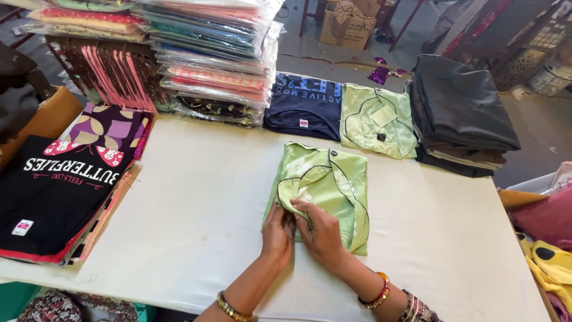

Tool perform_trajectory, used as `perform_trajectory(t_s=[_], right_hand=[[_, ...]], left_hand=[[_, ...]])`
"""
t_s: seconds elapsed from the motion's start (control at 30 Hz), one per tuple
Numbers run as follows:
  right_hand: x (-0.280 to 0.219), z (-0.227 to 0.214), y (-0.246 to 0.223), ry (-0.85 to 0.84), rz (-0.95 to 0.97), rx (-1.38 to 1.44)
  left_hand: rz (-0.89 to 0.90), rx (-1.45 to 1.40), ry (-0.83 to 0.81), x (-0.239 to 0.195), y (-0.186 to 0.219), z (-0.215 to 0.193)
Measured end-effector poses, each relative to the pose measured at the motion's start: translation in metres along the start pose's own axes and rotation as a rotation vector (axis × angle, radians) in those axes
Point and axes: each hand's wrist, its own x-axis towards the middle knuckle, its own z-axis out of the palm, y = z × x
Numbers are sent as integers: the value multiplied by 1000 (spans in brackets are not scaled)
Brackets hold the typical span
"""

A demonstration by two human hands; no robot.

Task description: The person folds a green floral-patterned shirt on a white table, smoothing the fabric and aligning the edges before stacking it. They then unfold and fold a pink floral-patterned shirt using the same method, handling the garments by hand.

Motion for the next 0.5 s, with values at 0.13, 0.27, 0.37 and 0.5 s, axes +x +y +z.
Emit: perform_trajectory(t_s=[0.13,0.27,0.37,0.5], right_hand=[[-3,4,11,9,53,-16],[-5,13,22,-69,19,-149],[-3,2,13,-178,0,-198],[10,-37,18,-223,263,-62]], left_hand=[[-28,18,-18,-19,23,25],[-174,-51,32,-15,15,1],[-211,-64,9,-24,15,-23],[-42,201,58,-46,51,-14]])
